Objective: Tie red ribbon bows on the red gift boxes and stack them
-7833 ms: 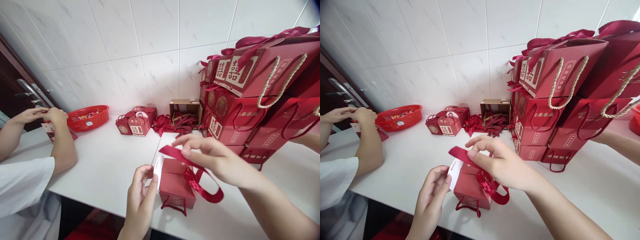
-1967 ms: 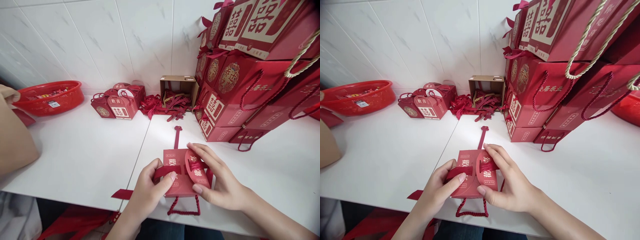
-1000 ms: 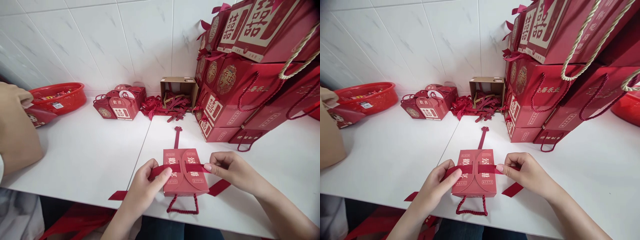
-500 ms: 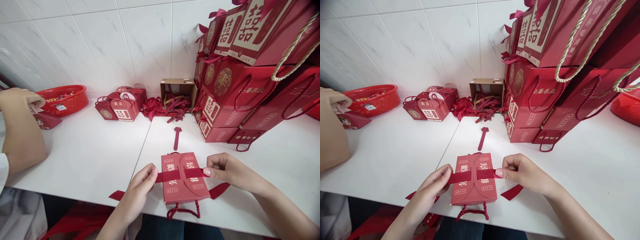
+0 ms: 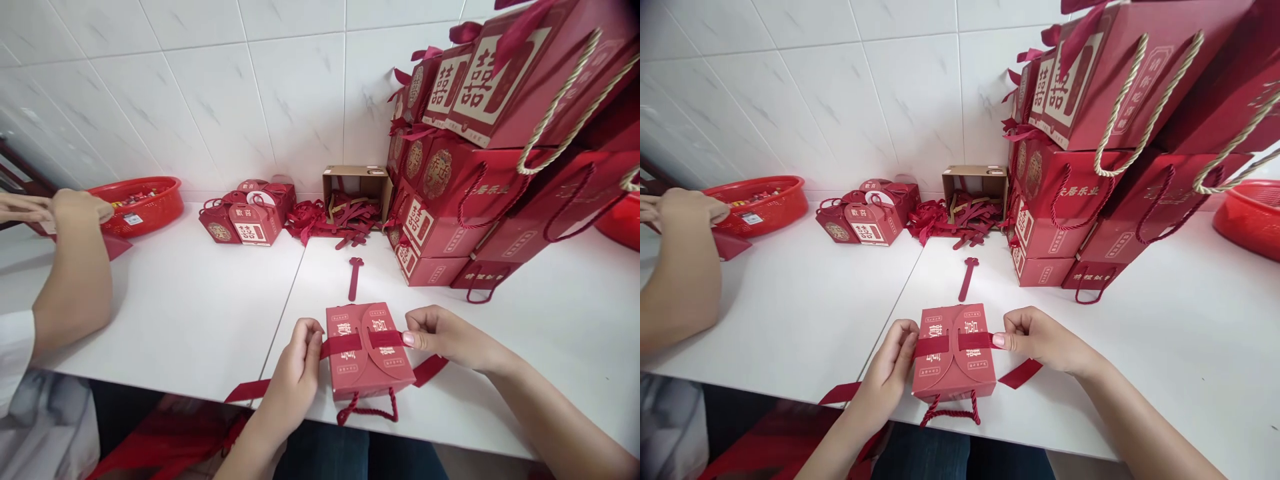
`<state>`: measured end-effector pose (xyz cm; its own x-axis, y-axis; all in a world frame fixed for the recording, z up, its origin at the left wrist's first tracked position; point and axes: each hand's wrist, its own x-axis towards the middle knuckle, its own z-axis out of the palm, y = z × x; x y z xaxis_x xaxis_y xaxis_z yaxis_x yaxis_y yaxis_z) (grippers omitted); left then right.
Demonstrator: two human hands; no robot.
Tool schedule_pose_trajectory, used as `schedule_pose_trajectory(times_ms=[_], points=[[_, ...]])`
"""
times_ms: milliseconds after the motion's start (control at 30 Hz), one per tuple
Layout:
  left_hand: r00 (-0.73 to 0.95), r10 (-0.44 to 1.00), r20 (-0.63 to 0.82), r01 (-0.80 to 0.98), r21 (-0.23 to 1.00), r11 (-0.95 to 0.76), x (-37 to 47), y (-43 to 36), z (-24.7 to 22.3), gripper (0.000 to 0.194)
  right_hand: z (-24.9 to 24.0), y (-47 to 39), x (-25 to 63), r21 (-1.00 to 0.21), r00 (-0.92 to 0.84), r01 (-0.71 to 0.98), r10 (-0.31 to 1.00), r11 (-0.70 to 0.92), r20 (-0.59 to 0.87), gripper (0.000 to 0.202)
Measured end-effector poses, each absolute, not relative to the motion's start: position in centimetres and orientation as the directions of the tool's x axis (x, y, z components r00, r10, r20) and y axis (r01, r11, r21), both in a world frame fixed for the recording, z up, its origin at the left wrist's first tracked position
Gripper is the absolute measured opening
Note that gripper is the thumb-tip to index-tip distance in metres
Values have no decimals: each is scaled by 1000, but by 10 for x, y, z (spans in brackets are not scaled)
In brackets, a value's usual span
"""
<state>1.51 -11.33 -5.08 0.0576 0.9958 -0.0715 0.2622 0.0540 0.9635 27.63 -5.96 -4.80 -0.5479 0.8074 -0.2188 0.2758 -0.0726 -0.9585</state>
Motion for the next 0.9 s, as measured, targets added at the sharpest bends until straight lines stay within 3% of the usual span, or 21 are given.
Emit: schedule_pose_trajectory(times_ms=[200, 400, 467, 600, 667, 800, 900], points=[[44, 999, -24, 353, 935, 7, 24, -121, -47, 25, -56, -60, 269, -969, -549, 245, 822, -16, -152, 54], [81, 996, 35, 214, 976, -52, 15, -115, -56, 28, -60, -64, 270, -944, -495, 312, 866, 109, -63, 52], [-23, 999, 36, 216, 976, -30, 8, -116, -56, 31, -59, -68, 274, -908, -405, 380, 914, 177, 8, 47], [-306, 932, 193, 293, 951, -101, -5, -136, -47, 27, -51, -89, 286, -844, -68, 483, 971, 233, 229, 43], [-238, 949, 208, 360, 926, -113, -7, -150, -40, 27, -46, -104, 288, -857, -65, 478, 981, 194, 185, 46], [81, 992, 93, 576, 808, -123, 1, -165, -33, 34, -45, -126, 274, -903, -314, 423, 947, 78, -65, 51], [8, 1000, 27, 584, 812, -27, 8, -159, -37, 27, -53, -129, 258, -947, -305, 320, 947, 0, -103, 52]])
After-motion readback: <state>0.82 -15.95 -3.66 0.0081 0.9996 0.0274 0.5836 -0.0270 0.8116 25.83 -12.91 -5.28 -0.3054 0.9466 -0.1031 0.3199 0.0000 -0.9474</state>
